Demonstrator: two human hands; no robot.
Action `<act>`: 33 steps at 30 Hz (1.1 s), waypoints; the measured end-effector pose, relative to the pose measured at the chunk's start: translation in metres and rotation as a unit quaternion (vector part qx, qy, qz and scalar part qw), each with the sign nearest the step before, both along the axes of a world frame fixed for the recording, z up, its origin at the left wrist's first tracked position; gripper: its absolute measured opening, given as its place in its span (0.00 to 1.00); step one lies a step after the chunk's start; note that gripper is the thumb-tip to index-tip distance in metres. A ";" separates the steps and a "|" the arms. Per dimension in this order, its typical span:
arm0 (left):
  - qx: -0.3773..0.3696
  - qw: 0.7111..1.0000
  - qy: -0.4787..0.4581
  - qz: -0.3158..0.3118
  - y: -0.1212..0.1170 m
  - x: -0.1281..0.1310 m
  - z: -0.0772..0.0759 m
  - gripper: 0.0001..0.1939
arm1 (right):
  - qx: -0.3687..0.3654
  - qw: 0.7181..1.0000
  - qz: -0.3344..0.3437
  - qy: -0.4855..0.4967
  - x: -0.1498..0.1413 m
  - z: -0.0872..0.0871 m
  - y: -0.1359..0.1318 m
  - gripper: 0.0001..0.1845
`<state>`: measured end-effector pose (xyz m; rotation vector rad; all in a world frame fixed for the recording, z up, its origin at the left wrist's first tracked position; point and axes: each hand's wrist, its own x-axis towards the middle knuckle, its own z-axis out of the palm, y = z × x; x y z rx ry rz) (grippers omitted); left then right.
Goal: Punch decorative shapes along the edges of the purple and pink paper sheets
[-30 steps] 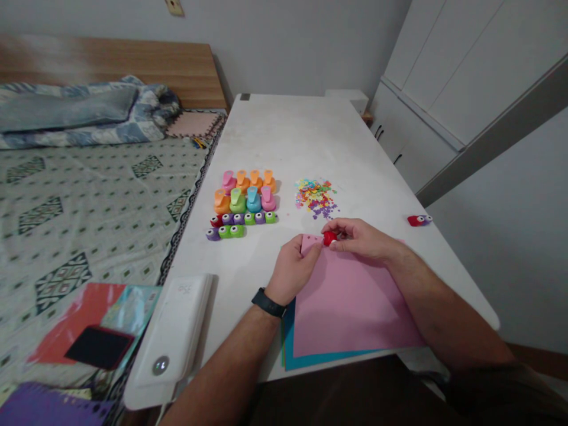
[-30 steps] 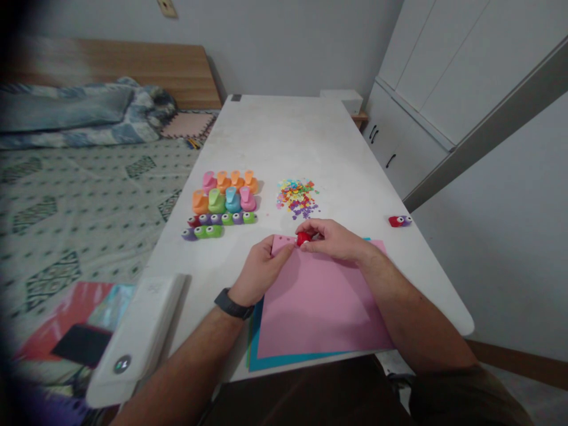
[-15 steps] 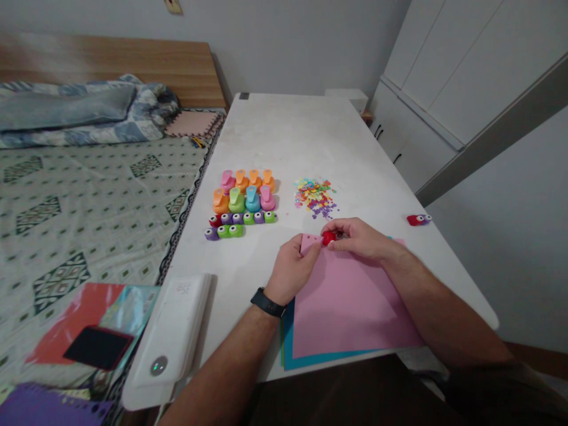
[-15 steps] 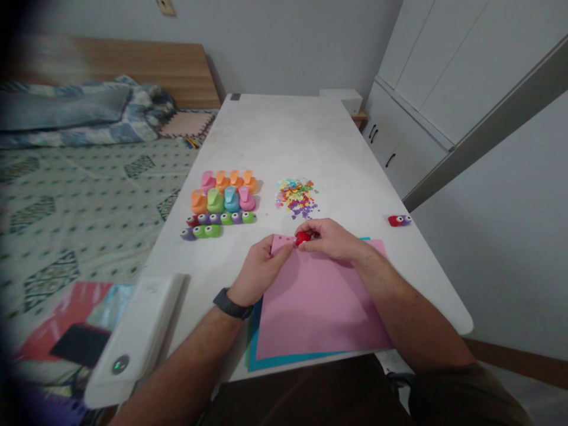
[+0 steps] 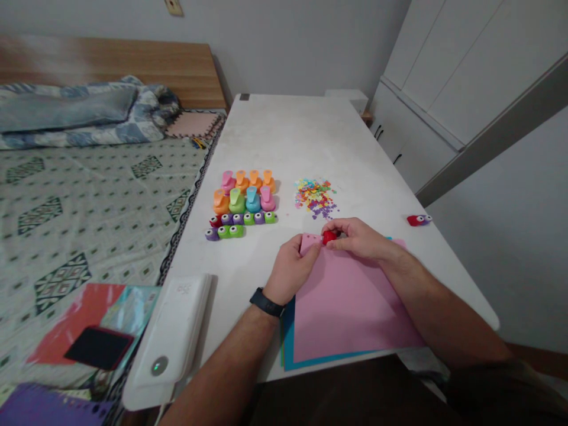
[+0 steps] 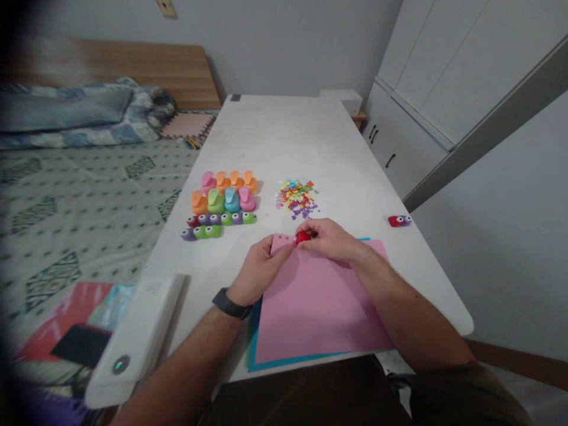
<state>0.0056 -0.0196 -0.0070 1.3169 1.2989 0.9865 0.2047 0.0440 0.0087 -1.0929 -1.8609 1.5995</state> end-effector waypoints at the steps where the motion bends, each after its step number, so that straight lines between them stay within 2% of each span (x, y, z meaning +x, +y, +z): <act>1: -0.005 1.000 -0.001 -0.002 0.000 0.000 0.000 0.15 | 0.000 1.000 0.002 0.002 0.000 0.000 0.000 0.11; 12: -0.059 0.998 -0.007 -0.031 -0.002 -0.002 -0.001 0.23 | 0.016 1.000 0.008 -0.010 0.000 -0.002 -0.002 0.11; 22: -0.028 0.998 0.053 -0.011 -0.002 -0.002 -0.001 0.27 | 0.029 0.999 0.006 -0.028 -0.003 0.000 -0.005 0.09; 33: -0.004 0.996 0.082 -0.019 0.000 -0.004 -0.005 0.25 | 0.021 0.999 0.003 -0.038 -0.005 -0.006 -0.003 0.11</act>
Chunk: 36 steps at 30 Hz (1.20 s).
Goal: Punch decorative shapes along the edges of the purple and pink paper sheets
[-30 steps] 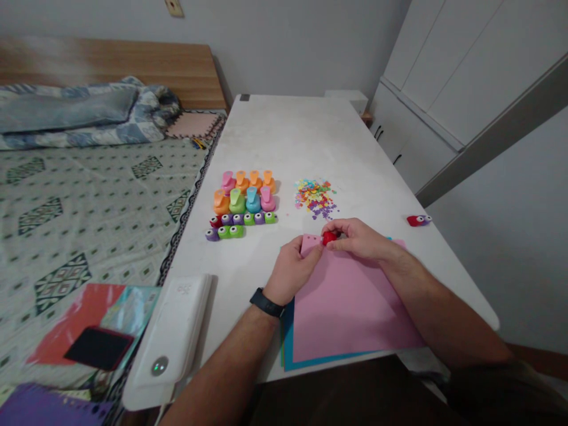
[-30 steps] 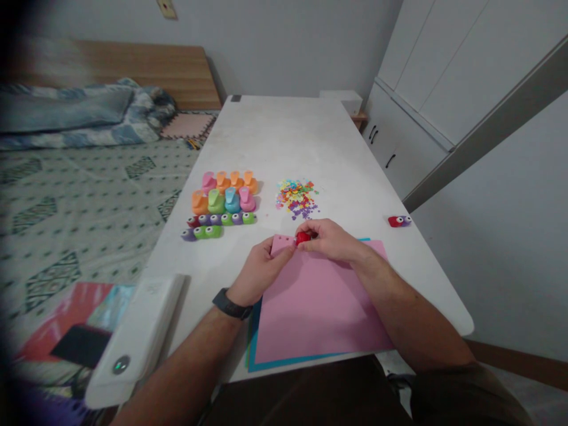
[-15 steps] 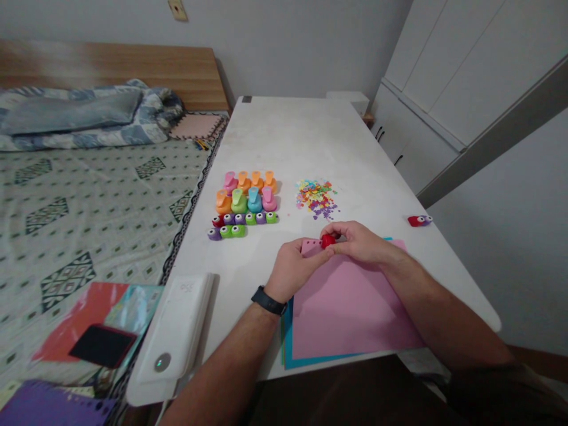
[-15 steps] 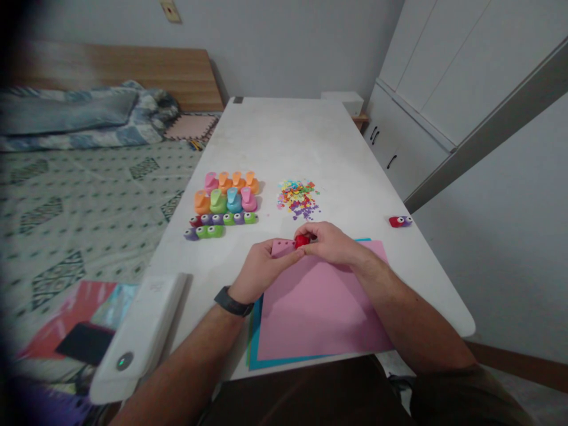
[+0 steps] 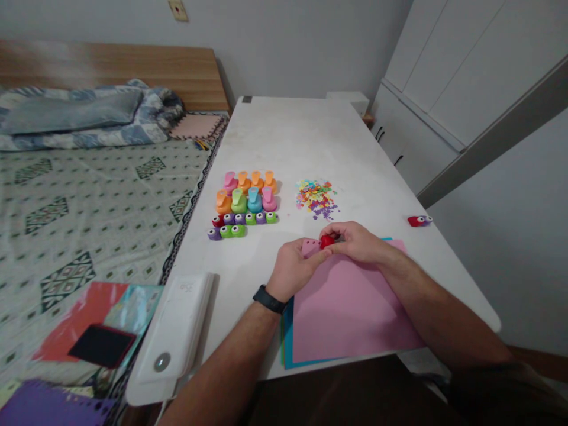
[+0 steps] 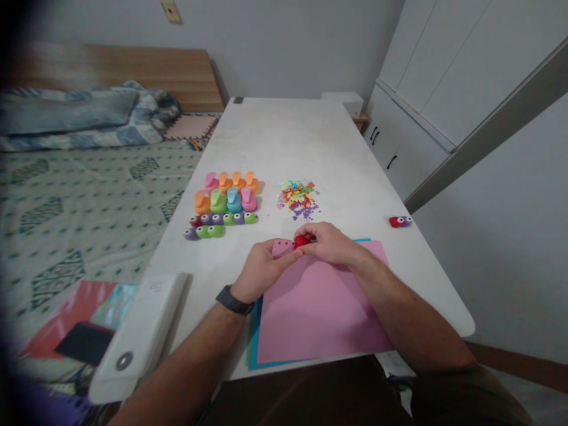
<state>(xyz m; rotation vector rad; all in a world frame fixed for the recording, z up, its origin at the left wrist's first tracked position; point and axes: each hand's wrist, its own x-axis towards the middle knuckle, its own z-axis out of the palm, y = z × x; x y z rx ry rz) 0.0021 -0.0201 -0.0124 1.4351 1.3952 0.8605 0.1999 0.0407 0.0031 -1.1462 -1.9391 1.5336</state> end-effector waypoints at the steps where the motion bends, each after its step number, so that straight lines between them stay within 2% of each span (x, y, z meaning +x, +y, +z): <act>1: 0.000 1.000 0.000 -0.002 0.000 0.000 0.000 0.25 | 0.001 1.000 -0.003 -0.001 0.000 0.000 0.000 0.11; 11: 0.003 1.000 0.008 -0.005 0.001 -0.001 0.005 0.24 | -0.008 1.000 0.005 0.006 0.001 -0.004 0.000 0.11; 22: 0.028 0.998 0.057 -0.011 0.000 -0.002 0.007 0.24 | -0.003 1.000 0.009 0.019 0.000 -0.007 0.001 0.10; 26: 0.026 0.999 0.046 -0.012 0.000 -0.002 0.006 0.25 | 0.002 1.000 -0.008 0.010 0.001 -0.005 0.000 0.11; 32: -0.015 1.000 0.009 -0.011 0.001 -0.003 0.009 0.26 | 0.022 0.999 0.023 0.016 0.006 -0.001 0.000 0.12; 36: -0.027 0.999 -0.013 -0.013 0.002 -0.004 0.009 0.26 | 0.034 0.999 0.018 0.004 0.006 0.003 -0.001 0.13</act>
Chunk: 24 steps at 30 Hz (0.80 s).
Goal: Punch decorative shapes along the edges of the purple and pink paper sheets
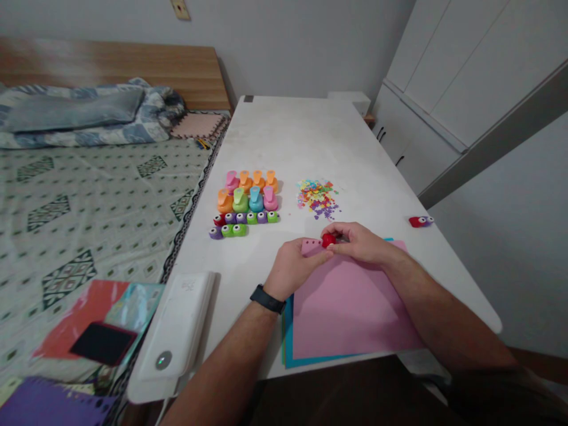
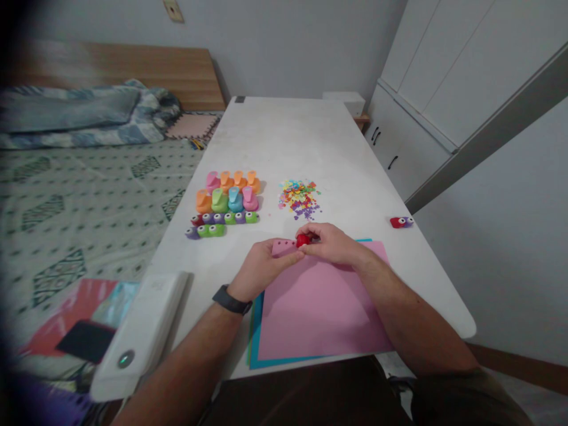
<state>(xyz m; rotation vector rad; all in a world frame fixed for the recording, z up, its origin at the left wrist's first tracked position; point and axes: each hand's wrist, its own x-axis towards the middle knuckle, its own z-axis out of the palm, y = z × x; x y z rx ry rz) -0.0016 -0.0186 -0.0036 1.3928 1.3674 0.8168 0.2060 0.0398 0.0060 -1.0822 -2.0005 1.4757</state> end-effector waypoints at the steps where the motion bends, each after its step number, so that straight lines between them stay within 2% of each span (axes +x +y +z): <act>1: -0.001 1.000 -0.003 0.001 0.000 0.000 0.000 0.26 | 0.003 1.000 -0.005 -0.002 0.000 0.001 0.000 0.13; 7: -0.001 1.000 0.008 0.004 0.001 -0.003 -0.003 0.21 | 0.017 0.998 -0.056 0.007 0.005 0.002 0.002 0.15; 13: 0.031 0.999 0.022 -0.002 0.002 -0.004 -0.004 0.15 | -0.039 0.990 -0.115 0.079 0.004 -0.006 0.003 0.18; 17: 0.024 0.999 0.024 0.005 0.002 -0.003 -0.003 0.14 | -0.059 0.982 -0.142 0.112 0.003 -0.008 0.005 0.21; 24: 0.029 0.999 0.018 0.006 0.002 -0.004 -0.007 0.15 | -0.074 0.975 -0.182 0.107 0.005 -0.013 0.011 0.22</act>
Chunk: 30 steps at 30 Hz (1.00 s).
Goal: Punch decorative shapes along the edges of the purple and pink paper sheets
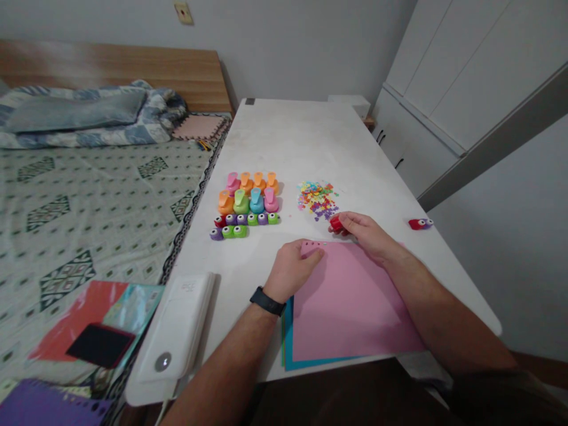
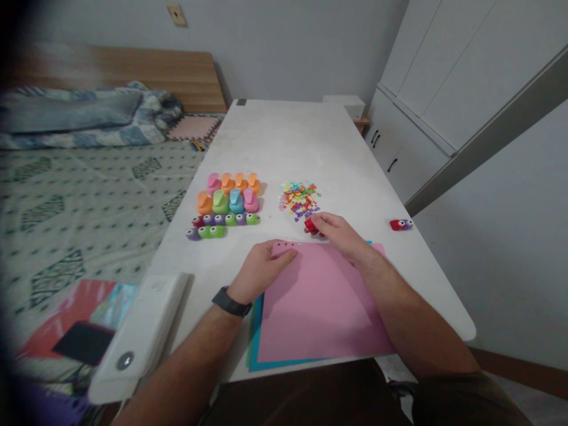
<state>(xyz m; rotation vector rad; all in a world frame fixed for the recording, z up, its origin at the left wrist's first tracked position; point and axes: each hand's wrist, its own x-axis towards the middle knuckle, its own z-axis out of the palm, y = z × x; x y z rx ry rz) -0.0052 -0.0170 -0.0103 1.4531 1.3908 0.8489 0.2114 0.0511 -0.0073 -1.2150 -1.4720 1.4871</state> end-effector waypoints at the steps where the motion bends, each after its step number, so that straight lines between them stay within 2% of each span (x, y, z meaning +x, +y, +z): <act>1: 0.005 1.000 0.005 -0.001 0.000 0.000 0.000 0.15 | 0.004 1.000 -0.003 -0.001 0.000 -0.001 0.001 0.22; 8: 0.013 1.000 0.025 0.005 0.000 0.000 0.001 0.15 | 0.031 0.999 -0.030 -0.022 0.002 -0.009 0.007 0.22; 18: 0.017 0.998 0.058 -0.003 -0.001 0.000 0.001 0.15 | 0.070 0.995 -0.064 -0.041 0.003 -0.007 0.008 0.22; 26: 0.022 0.998 0.058 -0.006 -0.001 0.000 0.004 0.14 | 0.091 0.992 -0.058 -0.070 0.004 -0.007 0.006 0.22; 30: 0.019 0.998 0.058 -0.006 -0.001 0.001 0.002 0.14 | 0.083 0.992 -0.075 -0.064 0.004 -0.008 0.007 0.22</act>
